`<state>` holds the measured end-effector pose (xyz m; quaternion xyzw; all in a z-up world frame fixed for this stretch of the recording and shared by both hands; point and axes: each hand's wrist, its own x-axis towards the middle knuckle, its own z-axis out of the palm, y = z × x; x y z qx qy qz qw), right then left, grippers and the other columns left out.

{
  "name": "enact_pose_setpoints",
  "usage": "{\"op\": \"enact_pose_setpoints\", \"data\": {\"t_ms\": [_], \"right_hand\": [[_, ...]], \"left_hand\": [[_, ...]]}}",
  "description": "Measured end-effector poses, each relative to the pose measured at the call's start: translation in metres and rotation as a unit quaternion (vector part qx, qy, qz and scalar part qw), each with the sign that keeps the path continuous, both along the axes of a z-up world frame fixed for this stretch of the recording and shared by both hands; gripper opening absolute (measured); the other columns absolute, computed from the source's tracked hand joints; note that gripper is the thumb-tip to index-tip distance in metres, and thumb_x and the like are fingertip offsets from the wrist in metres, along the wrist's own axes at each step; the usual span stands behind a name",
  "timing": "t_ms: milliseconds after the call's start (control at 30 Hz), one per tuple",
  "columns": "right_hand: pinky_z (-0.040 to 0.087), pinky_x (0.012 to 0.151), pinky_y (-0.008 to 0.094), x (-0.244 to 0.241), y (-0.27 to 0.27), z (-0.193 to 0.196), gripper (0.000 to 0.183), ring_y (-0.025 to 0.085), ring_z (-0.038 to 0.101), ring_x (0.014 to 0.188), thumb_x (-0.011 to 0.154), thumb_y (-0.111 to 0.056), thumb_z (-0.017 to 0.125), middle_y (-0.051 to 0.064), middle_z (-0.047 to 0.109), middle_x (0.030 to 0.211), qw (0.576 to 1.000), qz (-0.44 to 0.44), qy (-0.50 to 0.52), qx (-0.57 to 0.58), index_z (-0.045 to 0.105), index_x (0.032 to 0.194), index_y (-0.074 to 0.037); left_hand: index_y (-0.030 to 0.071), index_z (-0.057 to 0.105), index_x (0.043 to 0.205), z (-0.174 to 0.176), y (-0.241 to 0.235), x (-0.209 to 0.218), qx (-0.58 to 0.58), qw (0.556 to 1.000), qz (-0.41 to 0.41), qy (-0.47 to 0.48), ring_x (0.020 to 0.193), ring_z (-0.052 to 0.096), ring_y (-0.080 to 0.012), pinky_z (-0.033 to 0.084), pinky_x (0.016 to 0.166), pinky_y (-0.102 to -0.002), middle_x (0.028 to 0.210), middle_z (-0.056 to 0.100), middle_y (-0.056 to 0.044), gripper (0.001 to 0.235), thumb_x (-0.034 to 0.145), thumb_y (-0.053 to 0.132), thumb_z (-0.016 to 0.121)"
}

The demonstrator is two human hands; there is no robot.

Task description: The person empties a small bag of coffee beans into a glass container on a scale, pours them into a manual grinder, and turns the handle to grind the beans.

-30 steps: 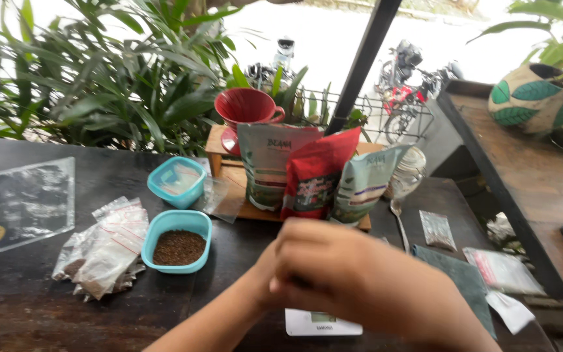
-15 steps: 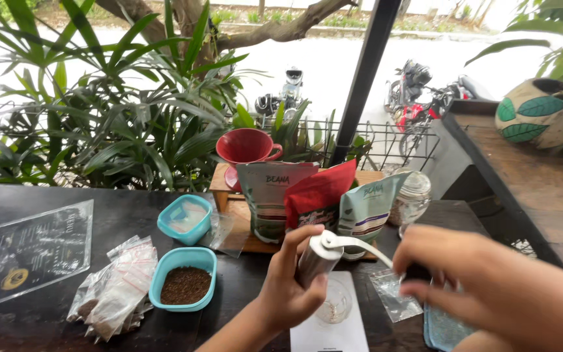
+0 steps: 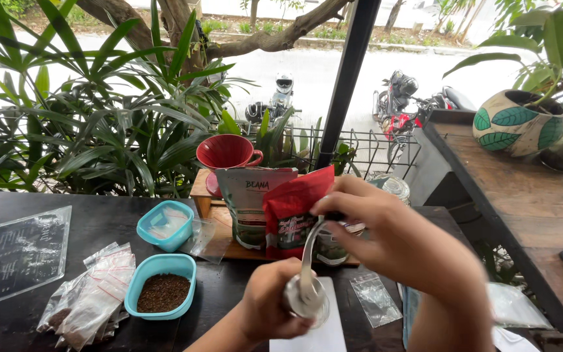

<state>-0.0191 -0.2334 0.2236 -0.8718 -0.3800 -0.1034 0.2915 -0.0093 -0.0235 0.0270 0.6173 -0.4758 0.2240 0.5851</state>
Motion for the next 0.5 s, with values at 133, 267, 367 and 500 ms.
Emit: {"op": "enact_pose_setpoints", "data": {"t_ms": [133,267,367,500], "right_hand": [[0.06,0.082,0.033,-0.02,-0.047,-0.007,0.011,0.015,0.078,0.086,0.104,-0.019,0.071,-0.002,0.072,0.105,0.99,-0.049,0.075,-0.107,0.08,0.111,-0.019],[0.054,0.102,0.042,-0.049,-0.025,0.008,0.024,0.028,0.071,0.121,0.114,-0.022,0.053,0.011,0.062,0.136,0.945,0.183,0.212,-0.169,0.065,0.131,-0.011],[0.049,0.113,0.042,-0.046,0.011,0.014,0.035,0.029,0.065,0.137,0.12,-0.023,0.043,0.019,0.057,0.149,0.93,0.274,0.219,-0.11,0.061,0.142,-0.002],[0.052,0.103,0.039,-0.018,0.035,-0.005,0.029,0.028,0.067,0.121,0.109,-0.011,0.055,0.014,0.06,0.133,0.965,0.218,0.136,-0.054,0.064,0.136,-0.007]], "left_hand": [[0.002,0.064,0.117,-0.011,0.003,0.009,-0.044,0.997,0.07,0.009,0.071,0.07,-0.023,0.058,0.066,-0.036,0.094,0.073,-0.007,0.055,0.107,0.056,0.065],[0.007,0.065,0.116,-0.008,0.006,0.012,-0.018,0.989,0.142,0.031,0.072,0.072,-0.0218,0.06,0.07,-0.034,0.095,0.076,-0.006,0.048,0.104,0.053,0.065],[0.008,0.065,0.118,-0.008,0.007,0.016,0.025,0.99,0.136,0.015,0.075,0.073,-0.0247,0.059,0.071,-0.035,0.097,0.076,-0.006,0.044,0.102,0.048,0.07],[0.008,0.07,0.113,-0.03,0.006,0.021,0.085,0.987,0.122,-0.061,0.082,0.073,-0.0335,0.055,0.075,-0.043,0.096,0.076,-0.008,0.045,0.091,0.046,0.08]]}}
